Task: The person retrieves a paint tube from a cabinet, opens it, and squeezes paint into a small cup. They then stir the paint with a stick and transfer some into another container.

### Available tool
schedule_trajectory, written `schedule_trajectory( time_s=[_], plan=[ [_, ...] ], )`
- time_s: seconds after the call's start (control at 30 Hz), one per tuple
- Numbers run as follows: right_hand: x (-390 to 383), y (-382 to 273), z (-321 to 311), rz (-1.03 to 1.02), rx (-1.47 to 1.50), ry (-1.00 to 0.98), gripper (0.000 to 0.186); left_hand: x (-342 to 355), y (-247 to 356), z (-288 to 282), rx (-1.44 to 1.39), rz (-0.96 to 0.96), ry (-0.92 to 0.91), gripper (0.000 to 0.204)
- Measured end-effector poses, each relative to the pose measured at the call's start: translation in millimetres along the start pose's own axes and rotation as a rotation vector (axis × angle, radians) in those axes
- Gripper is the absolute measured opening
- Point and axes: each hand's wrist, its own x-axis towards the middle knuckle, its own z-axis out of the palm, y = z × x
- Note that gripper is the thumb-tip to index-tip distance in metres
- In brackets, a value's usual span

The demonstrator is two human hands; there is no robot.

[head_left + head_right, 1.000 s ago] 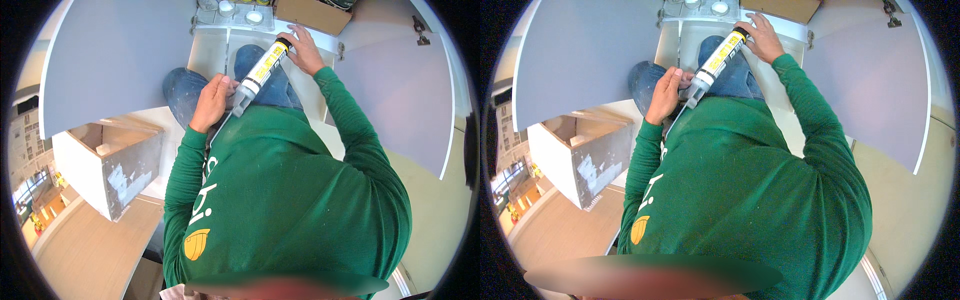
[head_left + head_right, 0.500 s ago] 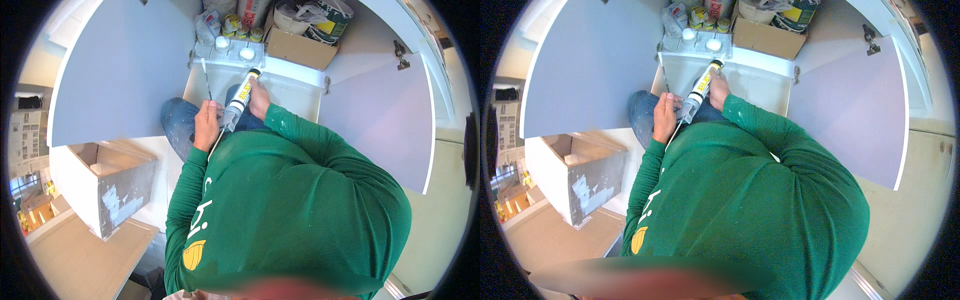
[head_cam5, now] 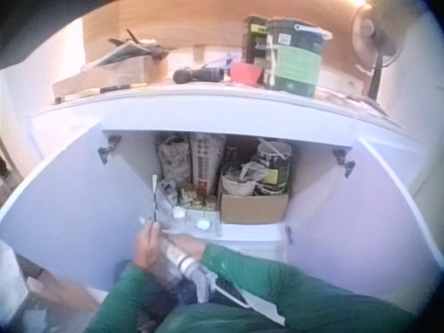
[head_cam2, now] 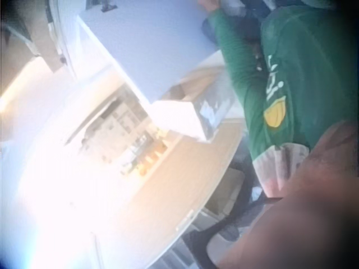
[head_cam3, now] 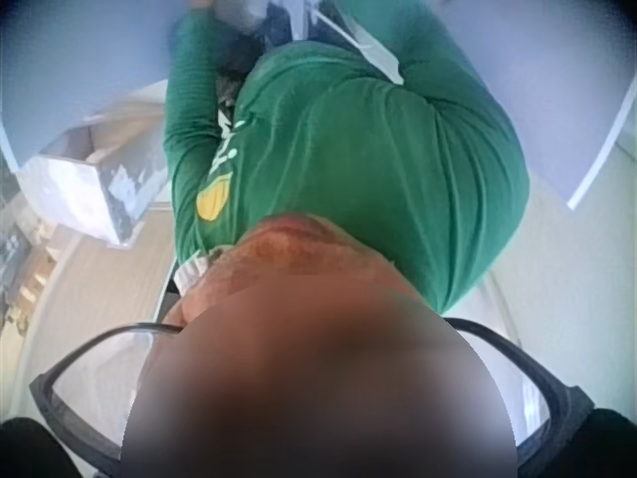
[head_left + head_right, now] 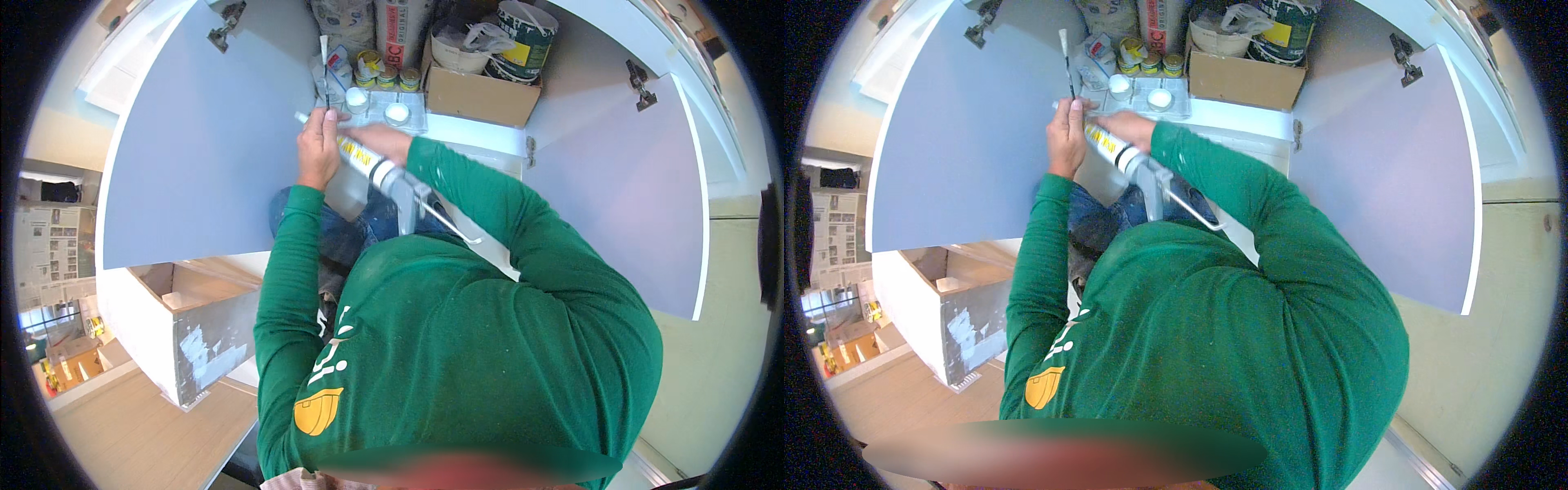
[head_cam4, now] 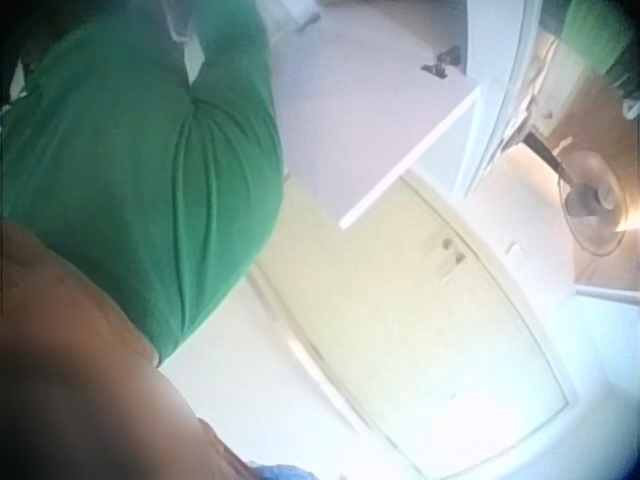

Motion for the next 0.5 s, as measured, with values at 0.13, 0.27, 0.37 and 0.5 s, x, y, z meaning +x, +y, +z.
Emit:
schedule_trajectory(
  time_s=[0.13, 0.27, 0.37, 0.5],
  plan=[
    [-51.9, 38.9, 11.9, 0.124, 0.116, -0.071, 0.041, -31.3, 0.9, -23.0, 0.164, -0.095, -0.297, 0.032],
    [-97.4, 69.1, 7.5, 0.303, 0.105, -0.16, 0.041, -83.8, 12.1, -37.9, 0.259, -0.092, -0.427, 0.024],
    [-111.0, 76.0, -3.3, 0.328, 0.053, -0.28, 0.045, -122.6, 26.9, -42.7, 0.258, -0.116, -0.423, 0.022],
    [-123.6, 67.0, -29.5, -0.035, -0.482, -0.354, 0.06, -163.2, 43.0, -50.8, 0.294, -0.331, -0.278, 0.022]
  ],
)
